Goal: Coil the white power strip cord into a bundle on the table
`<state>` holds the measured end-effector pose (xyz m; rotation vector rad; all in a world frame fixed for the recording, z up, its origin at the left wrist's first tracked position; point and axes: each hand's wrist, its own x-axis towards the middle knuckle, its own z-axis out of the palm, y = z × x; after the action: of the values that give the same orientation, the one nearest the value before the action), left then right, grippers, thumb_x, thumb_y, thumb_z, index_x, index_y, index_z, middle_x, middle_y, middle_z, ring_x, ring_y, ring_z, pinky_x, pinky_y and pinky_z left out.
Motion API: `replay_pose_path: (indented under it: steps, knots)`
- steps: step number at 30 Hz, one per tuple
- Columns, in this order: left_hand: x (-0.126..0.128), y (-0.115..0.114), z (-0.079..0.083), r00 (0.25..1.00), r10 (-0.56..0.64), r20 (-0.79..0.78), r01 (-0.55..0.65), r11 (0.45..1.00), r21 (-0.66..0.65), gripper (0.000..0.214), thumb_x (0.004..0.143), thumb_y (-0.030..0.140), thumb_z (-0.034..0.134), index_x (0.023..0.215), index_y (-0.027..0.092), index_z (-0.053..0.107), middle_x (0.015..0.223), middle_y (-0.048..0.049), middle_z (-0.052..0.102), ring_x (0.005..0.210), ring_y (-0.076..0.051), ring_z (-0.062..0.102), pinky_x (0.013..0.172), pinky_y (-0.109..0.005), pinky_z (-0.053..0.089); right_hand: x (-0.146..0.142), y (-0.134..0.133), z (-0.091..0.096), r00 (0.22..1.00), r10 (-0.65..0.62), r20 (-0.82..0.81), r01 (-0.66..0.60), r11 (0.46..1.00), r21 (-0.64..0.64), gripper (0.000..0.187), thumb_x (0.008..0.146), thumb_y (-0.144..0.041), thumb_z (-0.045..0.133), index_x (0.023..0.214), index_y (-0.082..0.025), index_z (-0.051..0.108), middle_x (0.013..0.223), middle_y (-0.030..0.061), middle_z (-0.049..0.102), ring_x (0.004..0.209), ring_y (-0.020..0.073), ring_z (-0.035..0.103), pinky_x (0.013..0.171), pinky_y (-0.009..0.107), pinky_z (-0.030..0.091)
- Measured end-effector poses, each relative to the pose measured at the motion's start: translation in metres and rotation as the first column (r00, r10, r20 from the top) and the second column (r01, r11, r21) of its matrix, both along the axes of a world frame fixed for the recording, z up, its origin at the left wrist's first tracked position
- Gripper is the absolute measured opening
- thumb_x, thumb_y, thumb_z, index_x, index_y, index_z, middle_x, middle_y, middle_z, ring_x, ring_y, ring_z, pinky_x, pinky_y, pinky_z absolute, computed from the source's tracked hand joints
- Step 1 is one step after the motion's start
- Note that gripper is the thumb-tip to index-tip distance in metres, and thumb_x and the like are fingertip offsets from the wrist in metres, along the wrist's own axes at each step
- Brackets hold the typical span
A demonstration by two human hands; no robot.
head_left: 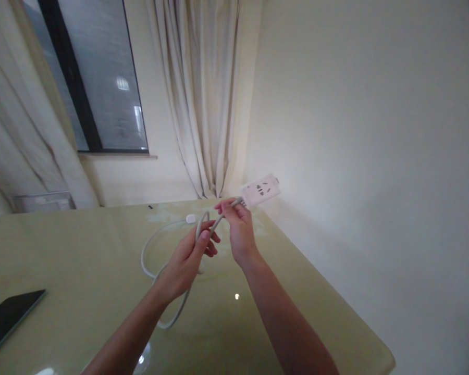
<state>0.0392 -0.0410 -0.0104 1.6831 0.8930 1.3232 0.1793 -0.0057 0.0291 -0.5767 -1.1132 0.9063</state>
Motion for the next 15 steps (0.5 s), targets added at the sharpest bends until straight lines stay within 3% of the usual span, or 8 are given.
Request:
replay_pose_path:
  steps: [2, 4, 7, 10, 12, 15]
  knots:
    - [-0.004, 0.001, 0.003, 0.996, 0.071, 0.05, -0.071, 0.997, -0.008, 0.049, 0.1, 0.06, 0.05, 0.124, 0.019, 0.06, 0.071, 0.0039, 0.051, 0.055, -0.011, 0.048, 0.05, -0.023, 0.044, -0.012, 0.003, -0.011, 0.985, 0.027, 0.169, -0.025, 1.0, -0.015, 0.026, 0.092, -0.045, 0.07, 0.082, -0.021, 0.074, 0.09, 0.0036, 0.072, 0.086, 0.0176, 0.065, 0.084, 0.032, 0.05]
    - [-0.008, 0.003, 0.006, 0.99, 0.096, 0.107, -0.091, 0.994, -0.054, 0.045, 0.099, 0.061, 0.052, 0.114, 0.019, 0.06, 0.062, 0.009, 0.035, 0.048, -0.008, 0.033, 0.042, -0.019, 0.031, -0.022, 0.002, -0.019, 0.979, 0.096, 0.182, -0.082, 0.993, -0.086, 0.024, 0.088, -0.046, 0.075, 0.093, -0.022, 0.077, 0.1, 0.0041, 0.074, 0.095, 0.0204, 0.067, 0.089, 0.035, 0.049]
    - [-0.012, 0.004, 0.011, 0.977, 0.087, 0.195, -0.069, 0.993, -0.098, 0.041, 0.096, 0.061, 0.057, 0.097, 0.02, 0.058, 0.062, 0.0098, 0.029, 0.048, -0.007, 0.027, 0.042, -0.017, 0.025, -0.032, -0.002, -0.025, 0.966, 0.245, -0.083, -0.258, 0.94, -0.224, 0.04, 0.076, -0.048, 0.085, 0.108, -0.026, 0.073, 0.104, 0.0019, 0.075, 0.099, 0.0204, 0.068, 0.085, 0.033, 0.051]
    - [-0.018, 0.005, 0.016, 0.95, 0.14, 0.278, -0.112, 0.987, -0.114, 0.041, 0.094, 0.06, 0.061, 0.093, 0.019, 0.059, 0.063, 0.0092, 0.03, 0.048, -0.006, 0.027, 0.042, -0.017, 0.024, -0.03, -0.002, -0.022, 0.866, 0.294, -0.404, -0.406, 0.886, -0.224, 0.041, 0.073, -0.049, 0.087, 0.103, -0.026, 0.069, 0.101, 0.0014, 0.075, 0.09, 0.0185, 0.07, 0.074, 0.03, 0.052]
    - [-0.027, 0.007, 0.02, 0.932, 0.177, 0.315, -0.144, 0.982, -0.125, 0.042, 0.094, 0.06, 0.062, 0.098, 0.018, 0.062, 0.064, 0.0092, 0.03, 0.048, -0.006, 0.026, 0.042, -0.017, 0.023, -0.021, 0.001, -0.016, 0.846, 0.188, -0.499, -0.308, 0.936, -0.171, 0.04, 0.072, -0.044, 0.087, 0.102, -0.026, 0.068, 0.098, 0.0008, 0.074, 0.085, 0.0171, 0.069, 0.071, 0.028, 0.053]
    - [-0.043, 0.012, 0.024, 0.955, 0.182, 0.235, -0.157, 0.98, -0.121, 0.045, 0.093, 0.061, 0.06, 0.103, 0.017, 0.066, 0.065, 0.0078, 0.033, 0.05, -0.008, 0.029, 0.043, -0.019, 0.027, 0.0, 0.006, -0.007, 0.906, -0.046, -0.422, 0.027, 0.998, -0.051, 0.037, 0.075, -0.038, 0.086, 0.104, -0.026, 0.067, 0.092, -0.0008, 0.073, 0.084, 0.0158, 0.067, 0.073, 0.028, 0.052]
